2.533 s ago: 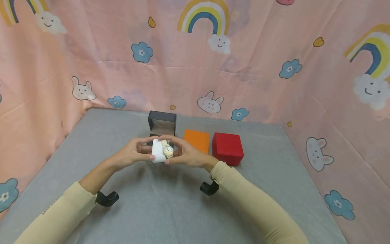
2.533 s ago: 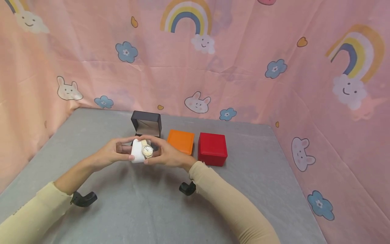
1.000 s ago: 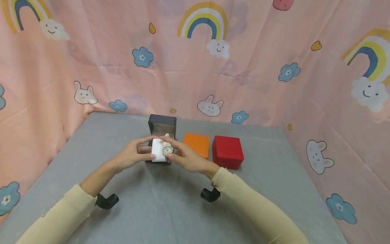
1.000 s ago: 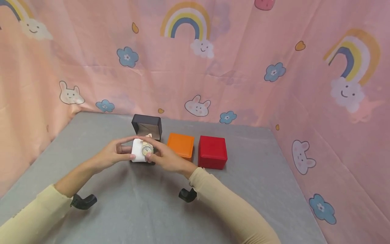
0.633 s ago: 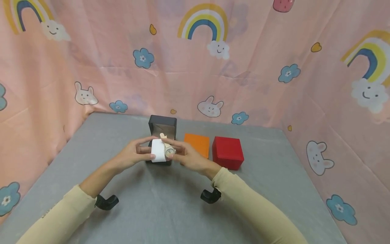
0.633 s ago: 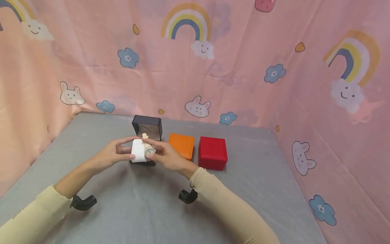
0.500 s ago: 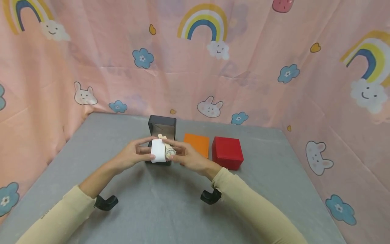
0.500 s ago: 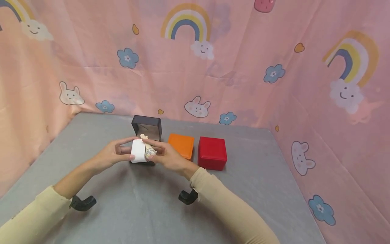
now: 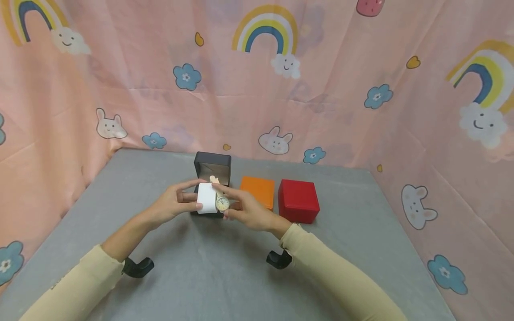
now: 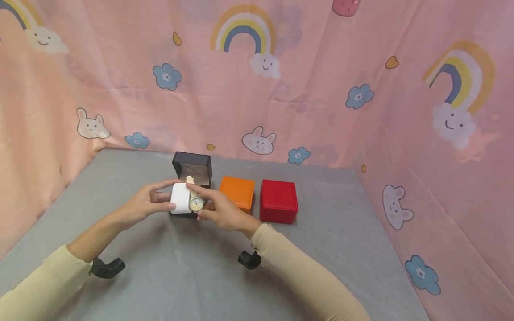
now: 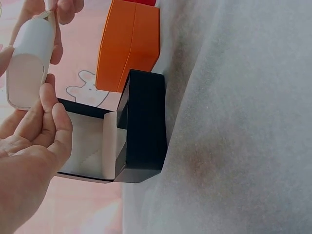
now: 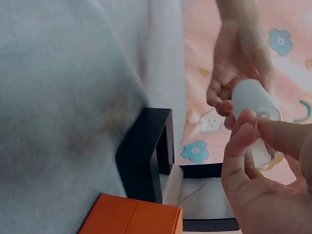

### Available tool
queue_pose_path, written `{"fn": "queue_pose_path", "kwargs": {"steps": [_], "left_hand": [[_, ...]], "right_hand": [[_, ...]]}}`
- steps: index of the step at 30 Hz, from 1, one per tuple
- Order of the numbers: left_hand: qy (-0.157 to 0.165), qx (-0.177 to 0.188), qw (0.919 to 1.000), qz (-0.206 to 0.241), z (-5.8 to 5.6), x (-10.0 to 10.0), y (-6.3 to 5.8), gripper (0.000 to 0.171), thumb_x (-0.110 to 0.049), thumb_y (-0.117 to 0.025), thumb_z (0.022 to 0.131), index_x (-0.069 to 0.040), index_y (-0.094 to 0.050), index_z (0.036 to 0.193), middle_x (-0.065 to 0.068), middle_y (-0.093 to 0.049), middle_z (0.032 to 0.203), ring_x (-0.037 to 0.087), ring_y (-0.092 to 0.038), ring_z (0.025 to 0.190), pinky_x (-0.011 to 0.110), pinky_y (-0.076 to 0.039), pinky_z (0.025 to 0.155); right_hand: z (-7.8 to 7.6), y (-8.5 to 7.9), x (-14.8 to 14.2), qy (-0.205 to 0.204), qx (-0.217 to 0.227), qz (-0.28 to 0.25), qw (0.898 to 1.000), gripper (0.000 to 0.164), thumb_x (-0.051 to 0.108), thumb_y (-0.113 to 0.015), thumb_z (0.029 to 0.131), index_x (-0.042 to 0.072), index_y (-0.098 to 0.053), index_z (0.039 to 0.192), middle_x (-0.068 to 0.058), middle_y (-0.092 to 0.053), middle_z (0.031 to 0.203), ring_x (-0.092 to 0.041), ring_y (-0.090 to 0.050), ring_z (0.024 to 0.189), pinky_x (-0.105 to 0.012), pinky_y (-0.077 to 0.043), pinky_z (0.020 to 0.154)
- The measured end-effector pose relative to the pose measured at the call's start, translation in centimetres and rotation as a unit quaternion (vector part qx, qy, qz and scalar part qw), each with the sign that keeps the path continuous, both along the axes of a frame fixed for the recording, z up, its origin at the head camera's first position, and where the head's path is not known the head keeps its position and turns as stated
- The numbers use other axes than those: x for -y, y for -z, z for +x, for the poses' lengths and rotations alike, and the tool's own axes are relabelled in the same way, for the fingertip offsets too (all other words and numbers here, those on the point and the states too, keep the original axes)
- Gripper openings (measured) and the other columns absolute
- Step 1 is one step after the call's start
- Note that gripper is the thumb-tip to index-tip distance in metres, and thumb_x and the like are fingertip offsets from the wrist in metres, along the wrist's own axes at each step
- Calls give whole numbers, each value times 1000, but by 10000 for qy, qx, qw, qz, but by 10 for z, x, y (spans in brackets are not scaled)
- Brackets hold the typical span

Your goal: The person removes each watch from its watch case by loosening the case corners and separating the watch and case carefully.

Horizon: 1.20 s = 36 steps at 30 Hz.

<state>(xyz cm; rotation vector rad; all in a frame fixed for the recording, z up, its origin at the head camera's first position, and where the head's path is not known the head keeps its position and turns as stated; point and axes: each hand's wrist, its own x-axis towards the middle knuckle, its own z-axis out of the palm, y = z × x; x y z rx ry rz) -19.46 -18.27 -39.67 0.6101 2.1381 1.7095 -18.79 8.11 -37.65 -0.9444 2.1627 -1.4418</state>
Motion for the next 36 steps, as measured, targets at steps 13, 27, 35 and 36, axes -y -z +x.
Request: {"fn": "queue_pose_path", "kwargs": {"steps": [13, 27, 35, 36], "left_hand": [[267, 78, 9995, -133, -1, 4, -5, 73, -14, -67, 97, -6, -29, 159, 34, -52, 144, 9, -69, 111, 28, -54, 94], [551, 214, 9982, 79, 0, 9, -5, 72, -9, -65, 97, 0, -28, 158, 35, -48, 146, 7, -70, 110, 23, -55, 91], [693, 239, 9973, -41, -1, 10, -7, 73, -12, -65, 97, 2, -27, 158, 33, -49, 146, 6, -70, 110, 22, -54, 92], [697, 238, 9973, -79, -1, 10, -7, 74, -13, -66, 97, 3, -26, 158, 34, -50, 145, 7, -71, 109, 22, -55, 91]], "right_hand": [[-7, -2, -11, -252, 881, -288, 9954, 71, 1, -62, 97, 26, -36, 158, -7, -34, 160, -33, -57, 121, -25, -46, 73], [-8, -4, -15, -506, 989, -303, 9934, 68, 6, -62, 98, 27, -38, 157, -15, -42, 154, -19, -68, 92, -33, -52, 86], [-9, -5, -17, -458, 1127, -178, 9924, 69, 3, -63, 97, 28, -39, 157, -14, -45, 152, -17, -66, 87, -31, -51, 84], [-9, -4, -17, -465, 1149, -154, 9922, 69, 3, -63, 97, 27, -39, 157, -14, -45, 152, -17, -66, 87, -31, -52, 85]]}}
